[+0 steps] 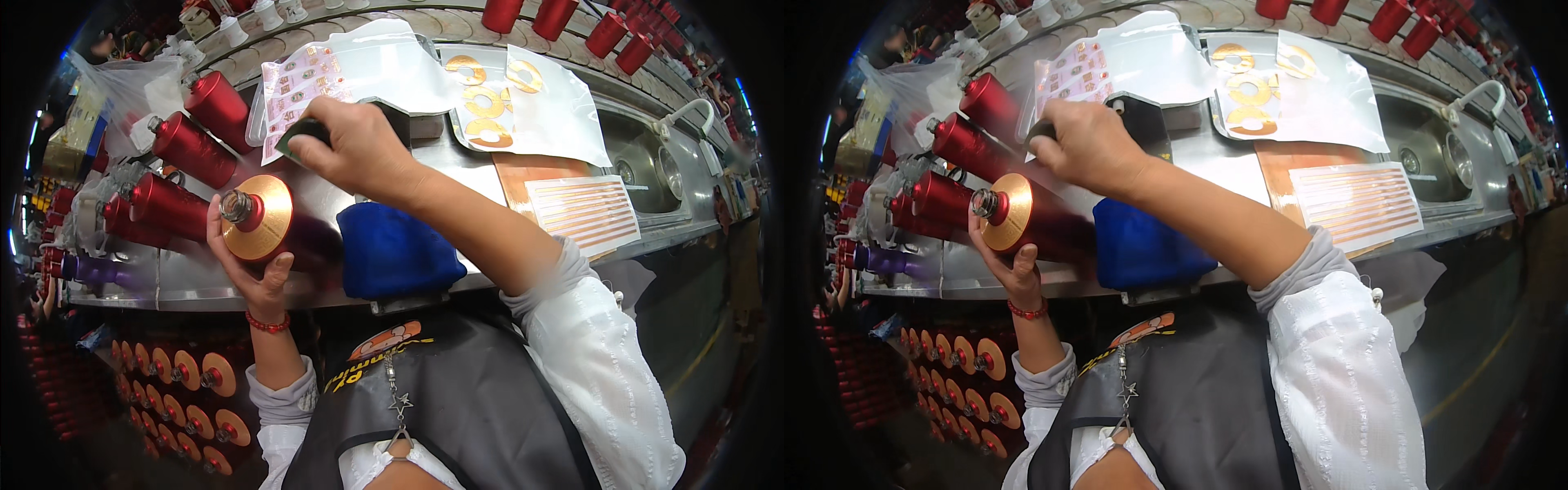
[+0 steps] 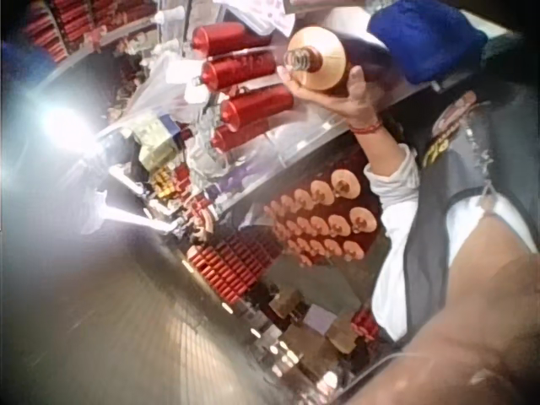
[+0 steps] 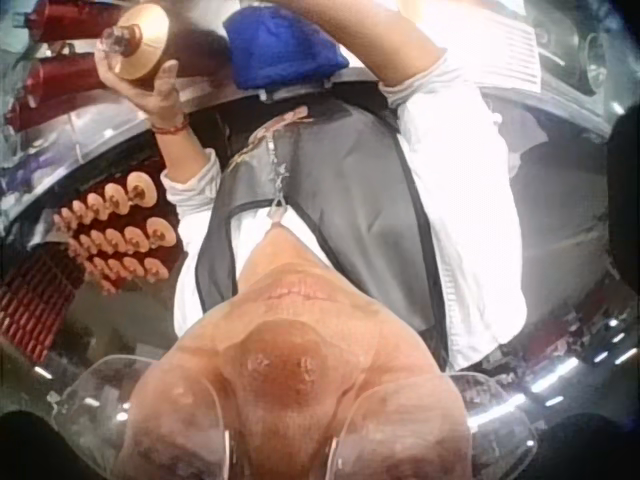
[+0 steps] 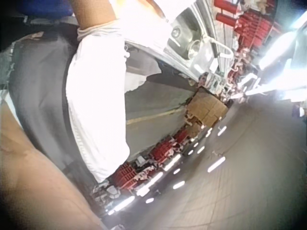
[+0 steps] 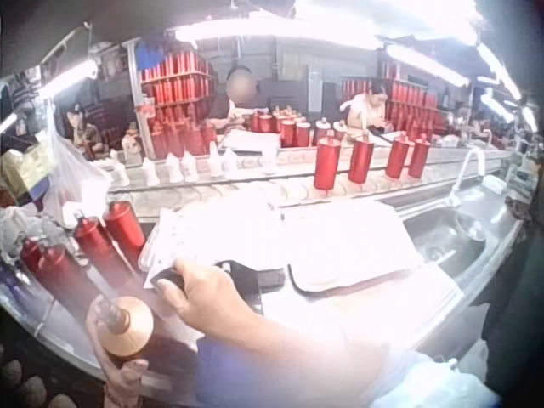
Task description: The person applies circular labels to red cylindrical cans. They peel each label from a backing sheet, align it on the can, and smooth it with a green tool. The person repeats this process for multiple cans, handling them one at a time.
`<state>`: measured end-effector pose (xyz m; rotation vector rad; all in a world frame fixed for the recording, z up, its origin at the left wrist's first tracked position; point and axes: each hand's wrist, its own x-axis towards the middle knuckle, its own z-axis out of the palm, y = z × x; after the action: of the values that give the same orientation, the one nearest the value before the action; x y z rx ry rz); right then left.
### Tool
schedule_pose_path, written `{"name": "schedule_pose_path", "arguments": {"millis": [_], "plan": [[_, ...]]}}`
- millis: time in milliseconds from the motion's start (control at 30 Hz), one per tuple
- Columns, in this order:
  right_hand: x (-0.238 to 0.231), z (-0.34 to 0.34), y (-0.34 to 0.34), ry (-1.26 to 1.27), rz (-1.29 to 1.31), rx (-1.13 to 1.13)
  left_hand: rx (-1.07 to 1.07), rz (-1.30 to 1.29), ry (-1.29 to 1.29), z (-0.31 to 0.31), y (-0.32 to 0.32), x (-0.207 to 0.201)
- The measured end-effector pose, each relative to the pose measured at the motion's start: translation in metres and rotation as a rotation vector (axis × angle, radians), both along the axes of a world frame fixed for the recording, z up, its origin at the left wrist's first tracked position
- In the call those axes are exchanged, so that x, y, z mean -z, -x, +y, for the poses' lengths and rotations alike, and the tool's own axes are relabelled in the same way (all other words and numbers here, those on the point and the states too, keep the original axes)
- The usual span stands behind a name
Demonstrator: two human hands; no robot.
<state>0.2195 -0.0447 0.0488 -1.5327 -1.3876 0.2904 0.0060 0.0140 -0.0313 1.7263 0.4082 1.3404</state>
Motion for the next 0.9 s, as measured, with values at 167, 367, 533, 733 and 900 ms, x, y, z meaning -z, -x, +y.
{"name": "schedule_pose_path", "arguments": {"millis": [167,367,533,733,900], "plan": [[0.007,0.004,0.010,-0.131,0.028,-0.080,0.148,-0.043,0.133,0.004,0.005,-0.001],[0.003,-0.003,0.008,0.022,0.121,-0.160,0.299,0.049,0.251,0.002,0.012,-0.023],[-0.002,-0.011,0.004,0.089,0.377,-0.331,0.201,0.076,0.081,-0.002,0.005,-0.019],[-0.007,-0.022,-0.015,0.051,0.460,-0.166,0.323,-0.081,0.238,-0.001,0.002,-0.015],[-0.008,-0.024,-0.012,0.083,0.509,-0.183,0.407,-0.150,0.279,0.001,0.000,-0.013]]}}
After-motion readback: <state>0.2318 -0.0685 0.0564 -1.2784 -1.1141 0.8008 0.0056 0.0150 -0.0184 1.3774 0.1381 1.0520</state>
